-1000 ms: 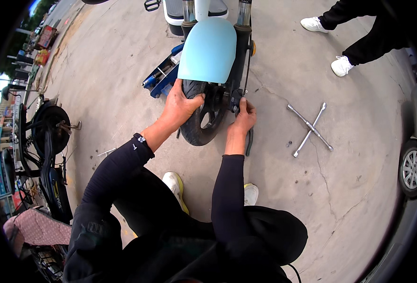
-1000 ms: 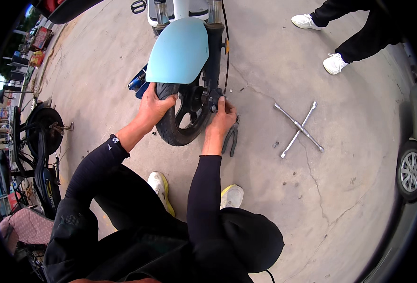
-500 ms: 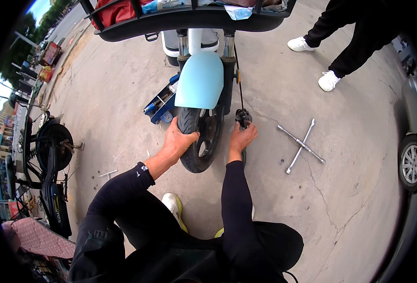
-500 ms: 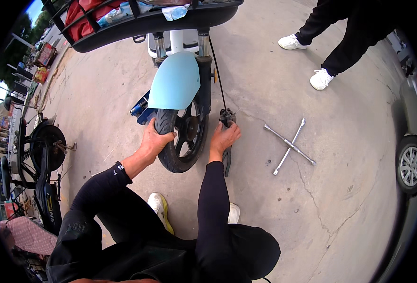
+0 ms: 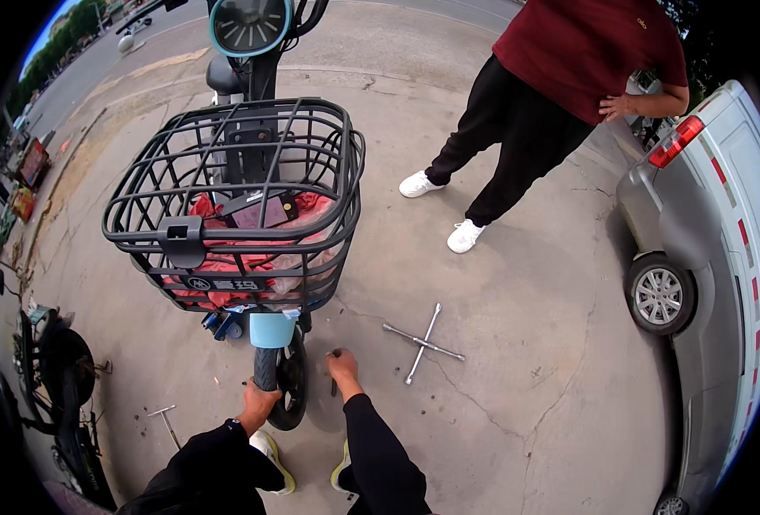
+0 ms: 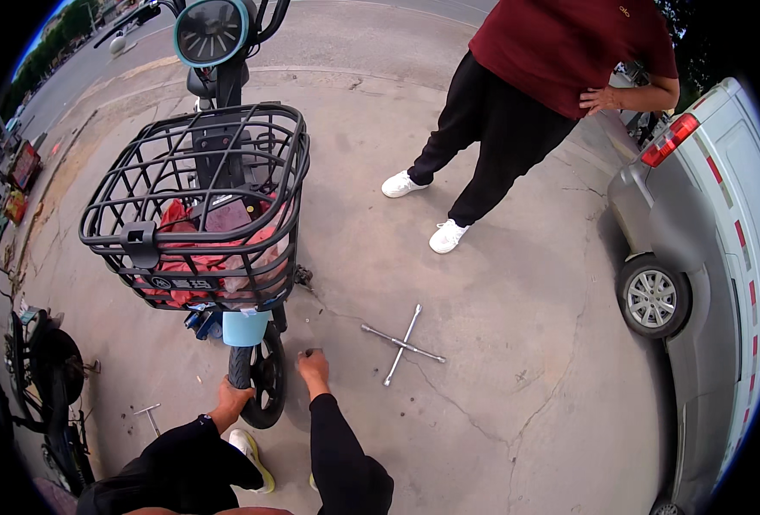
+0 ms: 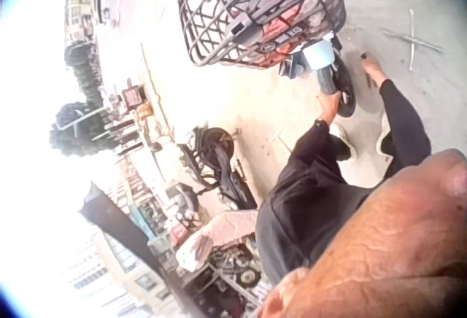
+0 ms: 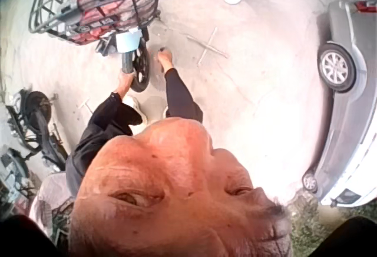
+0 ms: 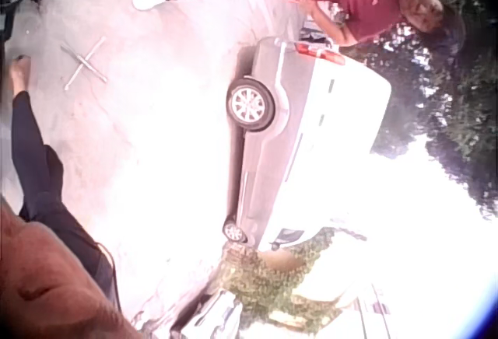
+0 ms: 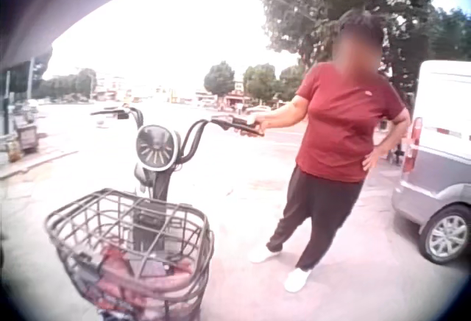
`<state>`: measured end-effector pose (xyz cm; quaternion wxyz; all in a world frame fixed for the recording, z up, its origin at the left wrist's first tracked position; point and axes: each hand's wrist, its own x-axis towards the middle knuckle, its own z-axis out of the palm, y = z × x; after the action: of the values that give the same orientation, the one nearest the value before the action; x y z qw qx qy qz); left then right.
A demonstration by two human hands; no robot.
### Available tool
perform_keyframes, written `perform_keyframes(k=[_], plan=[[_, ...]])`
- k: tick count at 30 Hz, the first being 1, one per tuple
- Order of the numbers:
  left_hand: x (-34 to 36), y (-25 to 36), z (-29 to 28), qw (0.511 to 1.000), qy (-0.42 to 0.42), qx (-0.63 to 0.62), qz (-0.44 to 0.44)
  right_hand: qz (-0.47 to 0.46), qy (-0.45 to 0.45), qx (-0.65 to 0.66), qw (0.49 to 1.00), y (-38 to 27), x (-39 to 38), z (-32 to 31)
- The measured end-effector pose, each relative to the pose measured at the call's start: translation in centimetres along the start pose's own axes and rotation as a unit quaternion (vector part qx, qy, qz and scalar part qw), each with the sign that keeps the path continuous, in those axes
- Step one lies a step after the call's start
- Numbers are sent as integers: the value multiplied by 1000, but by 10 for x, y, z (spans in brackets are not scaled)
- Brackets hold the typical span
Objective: The person repairs two electric scooters in an outdoor workshop. They first work on the wiring under the seat of a black scooter, using pliers and electrical tape. Then, they move to a light blue scooter, using a T-wrench to remove the front wheel axle nut and detach the wheel.
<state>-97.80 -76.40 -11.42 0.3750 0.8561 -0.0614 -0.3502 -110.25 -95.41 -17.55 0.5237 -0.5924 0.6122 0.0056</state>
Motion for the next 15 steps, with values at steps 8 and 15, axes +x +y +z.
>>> perform_keyframes(k=[8,15], plan=[[-95,40,-95,982,-35,186,-26,-38,-33,-208,977,65,-184,-254],[-267,102,-260,948,-32,316,6,197,-221,-408,863,133,-391,-442]])
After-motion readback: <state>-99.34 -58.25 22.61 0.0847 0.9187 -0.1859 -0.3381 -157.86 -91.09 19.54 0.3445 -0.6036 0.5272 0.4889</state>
